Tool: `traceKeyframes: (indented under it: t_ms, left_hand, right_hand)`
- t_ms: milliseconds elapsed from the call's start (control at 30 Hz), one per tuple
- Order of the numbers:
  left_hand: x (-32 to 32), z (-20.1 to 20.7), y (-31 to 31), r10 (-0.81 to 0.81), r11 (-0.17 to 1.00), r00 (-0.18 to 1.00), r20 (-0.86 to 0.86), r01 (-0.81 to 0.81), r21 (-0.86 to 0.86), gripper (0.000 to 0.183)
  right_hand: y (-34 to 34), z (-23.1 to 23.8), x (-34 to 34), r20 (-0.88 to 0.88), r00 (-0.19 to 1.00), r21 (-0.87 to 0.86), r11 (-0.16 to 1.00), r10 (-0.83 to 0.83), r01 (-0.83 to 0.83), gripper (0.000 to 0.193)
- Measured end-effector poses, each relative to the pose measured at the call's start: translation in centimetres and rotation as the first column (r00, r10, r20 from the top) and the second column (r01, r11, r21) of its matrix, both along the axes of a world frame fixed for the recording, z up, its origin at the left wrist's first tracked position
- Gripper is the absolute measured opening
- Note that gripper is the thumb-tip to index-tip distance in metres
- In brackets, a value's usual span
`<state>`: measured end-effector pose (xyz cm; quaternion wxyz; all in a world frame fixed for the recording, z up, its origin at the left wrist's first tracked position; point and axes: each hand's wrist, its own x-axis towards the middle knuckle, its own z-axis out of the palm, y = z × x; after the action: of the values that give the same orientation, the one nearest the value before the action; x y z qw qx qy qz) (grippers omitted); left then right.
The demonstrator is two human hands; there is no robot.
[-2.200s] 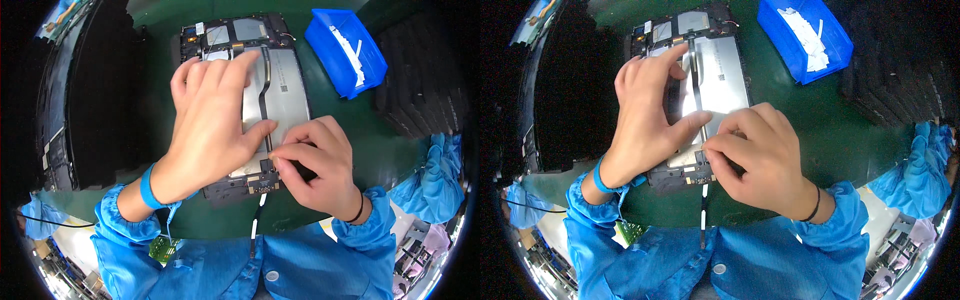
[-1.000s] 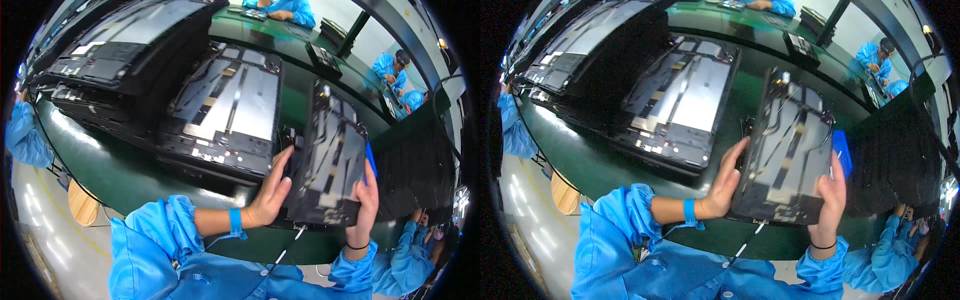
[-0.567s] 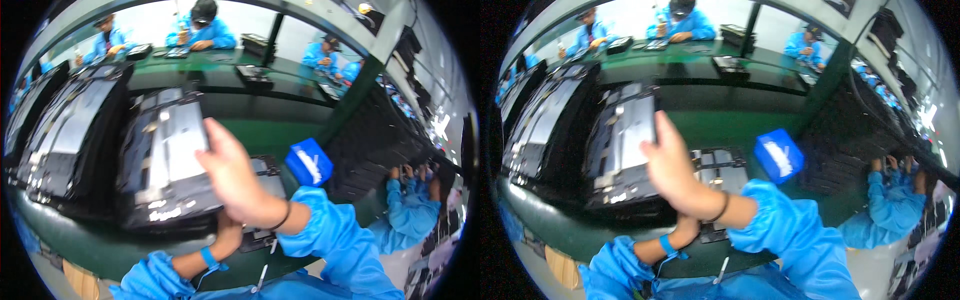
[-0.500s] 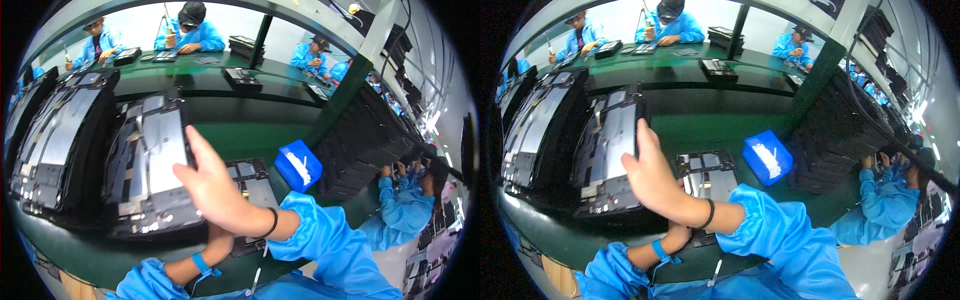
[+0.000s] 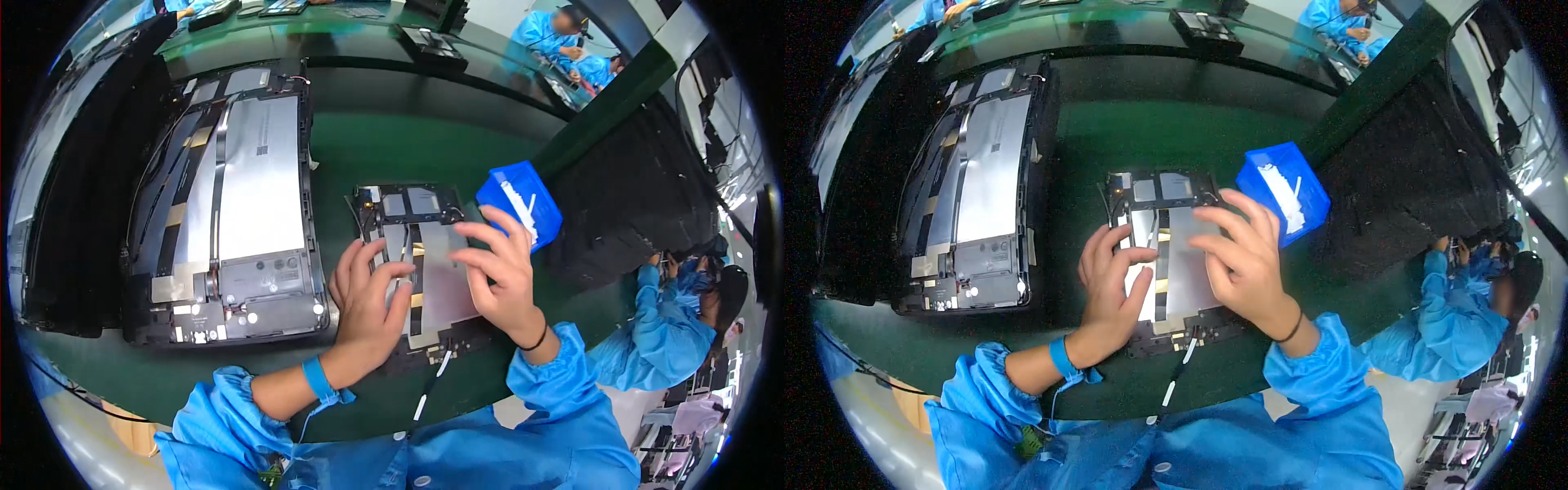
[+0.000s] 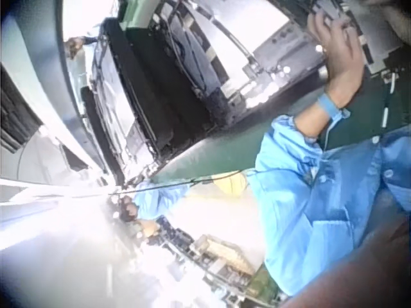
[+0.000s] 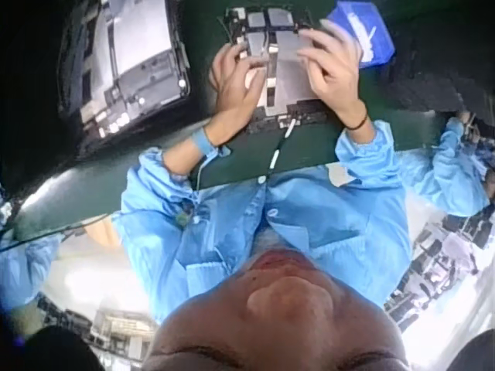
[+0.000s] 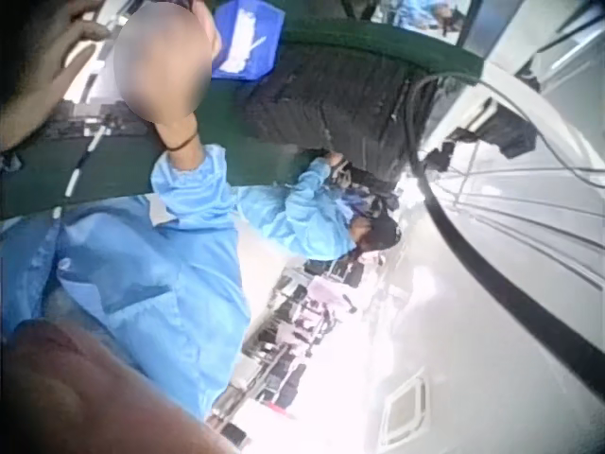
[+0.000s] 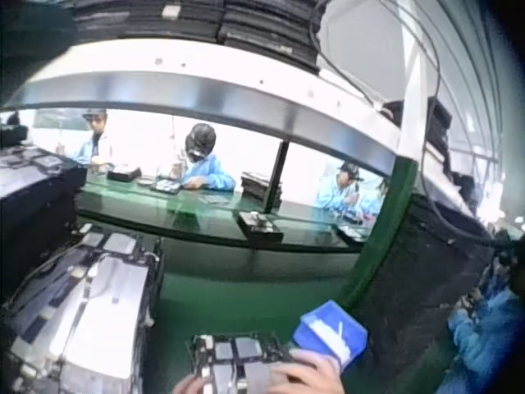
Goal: The worker is connecting internal ribbon cables and assembling the housing for electronic tablet devices on a factory assembly line.
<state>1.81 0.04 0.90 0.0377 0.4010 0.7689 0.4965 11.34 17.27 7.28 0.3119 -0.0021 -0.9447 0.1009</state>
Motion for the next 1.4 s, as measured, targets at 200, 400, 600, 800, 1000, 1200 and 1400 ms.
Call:
traceKeyframes:
  t_ms: [200,400,600,800,1000,1200,1400]
  left_hand:
    - [-1.0,-0.7,-0.1,0.049,0.996,0.988,-0.146,-0.059,-0.067,0.037]
    - [-0.9,0.1,-1.2,-0.018,0.999,0.990,-0.139,0.013,-0.043,0.021]
    - [-1.2,0.4,-2.6,-0.250,0.946,0.851,-0.461,0.316,0.070,0.022]
    - [-2.6,1.5,-3.5,-0.201,0.921,0.606,-0.769,0.384,0.061,0.015]
    - [-3.1,2.3,-3.4,-0.376,0.830,0.484,-0.790,0.556,-0.054,0.017]
    - [-2.8,1.7,-3.9,-0.343,0.867,0.384,-0.857,0.480,-0.132,0.017]
    - [-2.5,1.5,-4.0,-0.384,0.779,0.392,-0.836,0.624,-0.065,0.016]
  right_hand:
    - [-1.6,-3.0,1.3,0.246,0.969,-0.107,0.992,-0.031,0.059,0.025]
    - [-4.2,-3.0,2.5,0.317,0.935,-0.379,0.925,0.161,-0.031,0.032]
    - [-3.1,-3.4,2.4,0.256,0.935,-0.471,0.876,0.247,-0.103,0.016]
    - [-2.4,-2.3,1.6,0.246,0.864,-0.632,0.748,0.440,-0.201,0.017]
    - [-2.6,-2.4,1.3,0.247,0.872,-0.563,0.795,0.422,-0.225,0.013]
    - [-2.8,-2.1,1.6,0.220,0.890,-0.458,0.848,0.398,-0.266,0.016]
    - [-3.7,-1.6,0.9,0.254,0.928,-0.192,0.955,0.271,-0.226,0.009]
